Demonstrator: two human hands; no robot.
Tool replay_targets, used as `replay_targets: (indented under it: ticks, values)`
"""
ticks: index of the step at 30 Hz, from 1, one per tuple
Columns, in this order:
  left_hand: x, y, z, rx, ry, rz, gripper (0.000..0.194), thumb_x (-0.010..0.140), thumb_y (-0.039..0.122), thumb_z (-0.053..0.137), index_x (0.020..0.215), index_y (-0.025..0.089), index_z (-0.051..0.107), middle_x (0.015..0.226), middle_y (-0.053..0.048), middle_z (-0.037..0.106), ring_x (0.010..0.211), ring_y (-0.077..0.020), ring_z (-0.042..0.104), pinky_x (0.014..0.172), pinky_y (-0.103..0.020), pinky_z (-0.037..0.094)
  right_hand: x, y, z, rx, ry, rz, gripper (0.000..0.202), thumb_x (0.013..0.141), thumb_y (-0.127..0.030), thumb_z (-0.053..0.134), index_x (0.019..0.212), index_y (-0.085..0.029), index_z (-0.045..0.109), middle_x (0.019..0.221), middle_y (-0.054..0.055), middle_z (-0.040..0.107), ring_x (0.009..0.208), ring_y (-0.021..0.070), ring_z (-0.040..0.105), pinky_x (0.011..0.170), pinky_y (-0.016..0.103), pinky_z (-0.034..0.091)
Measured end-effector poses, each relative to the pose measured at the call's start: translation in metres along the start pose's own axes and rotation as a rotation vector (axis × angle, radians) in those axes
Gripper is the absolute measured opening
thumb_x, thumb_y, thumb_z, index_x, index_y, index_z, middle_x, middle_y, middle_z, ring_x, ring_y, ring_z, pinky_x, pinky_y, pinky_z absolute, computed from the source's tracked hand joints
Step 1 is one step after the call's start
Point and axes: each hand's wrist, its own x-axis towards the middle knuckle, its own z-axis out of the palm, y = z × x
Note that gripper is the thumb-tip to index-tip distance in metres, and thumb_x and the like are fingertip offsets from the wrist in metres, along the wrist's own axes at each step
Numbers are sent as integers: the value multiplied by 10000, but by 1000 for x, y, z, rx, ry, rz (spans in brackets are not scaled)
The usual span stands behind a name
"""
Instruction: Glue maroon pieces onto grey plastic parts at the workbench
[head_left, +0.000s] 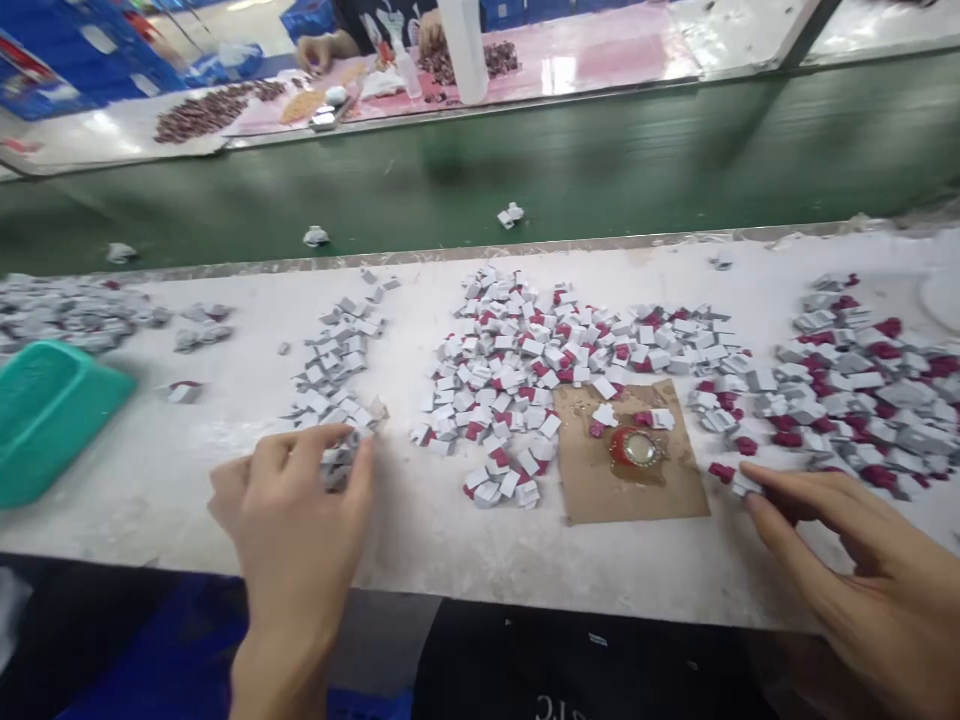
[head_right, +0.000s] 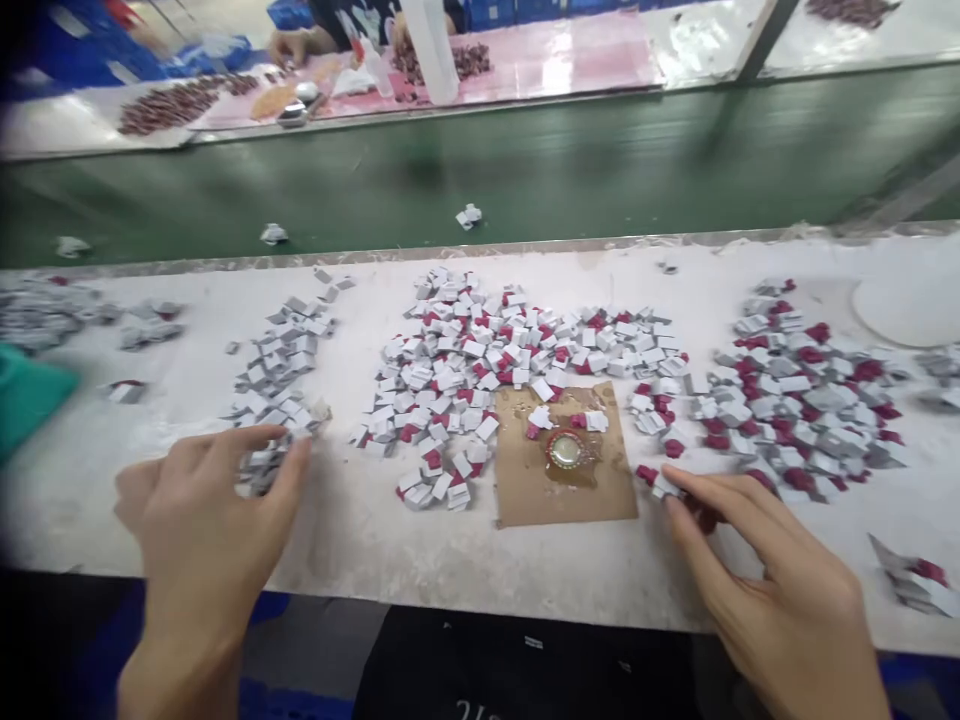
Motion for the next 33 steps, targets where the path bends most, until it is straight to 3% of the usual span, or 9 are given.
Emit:
replay_targets:
  ticks: [3, 7, 11, 15, 21, 27, 33]
  values:
    - [-4, 5, 5, -167, 56, 61, 293, 1010, 468, 655, 1094, 232, 805, 945, -92, 810, 957, -339, 705, 1064, -522, 577, 2, -4, 1, -10, -36, -30, 184, 1095, -407, 748, 1219, -327, 859, 1057, 34, 839, 855, 241, 777, 772, 371, 634]
    - [-13, 13, 10, -244, -32, 51, 286, 937, 432, 674, 1107, 233, 789, 916, -71, 786, 904, -317, 739, 873, -433, 599, 1, -4, 2, -4, -31, -47, 157, 1103, -304, 753, 1220, -320, 857, 1008, 3, 821, 810, 190, 729, 753, 325, 600]
    - [-20, 15, 13, -227, -122, 61, 316, 905, 494, 657, 1090, 252, 741, 972, -84, 801, 950, -357, 765, 993, -512, 604, 0, -8, 7, 112, -18, 11, 179, 1100, -277, 784, 1242, -338, 875, 1111, 14, 848, 957, 211, 778, 842, 334, 628]
    - [-20, 19, 10, -202, -180, 1, 242, 936, 449, 727, 1112, 283, 734, 1023, -43, 808, 1005, -336, 773, 1048, -481, 601, 7, -22, 16, 320, 9, 67, 222, 1077, -249, 828, 1245, -372, 906, 1145, 11, 861, 1033, 215, 800, 880, 322, 665]
    - [-22, 19, 8, -243, -148, -95, 210, 972, 444, 735, 1113, 294, 779, 969, -14, 772, 863, -283, 725, 803, -395, 559, 20, -38, 31, 525, -51, 144, 177, 1059, -266, 865, 1191, -365, 929, 1092, 3, 886, 969, 208, 846, 866, 312, 720]
    - [-28, 6, 21, -181, -114, 90, 304, 975, 445, 692, 1169, 225, 773, 961, -68, 769, 944, -335, 758, 903, -458, 579, 21, -43, 31, 396, -75, 31, 200, 1081, -211, 824, 1180, -359, 914, 1116, -4, 893, 1013, 204, 829, 865, 316, 689]
    - [-25, 0, 29, -239, -80, 150, 219, 962, 437, 708, 1087, 272, 776, 912, -43, 755, 865, -312, 721, 780, -432, 520, 22, -48, 30, 273, -85, -88, 225, 1090, -155, 780, 1215, -307, 888, 1131, 19, 892, 1029, 222, 843, 898, 353, 705]
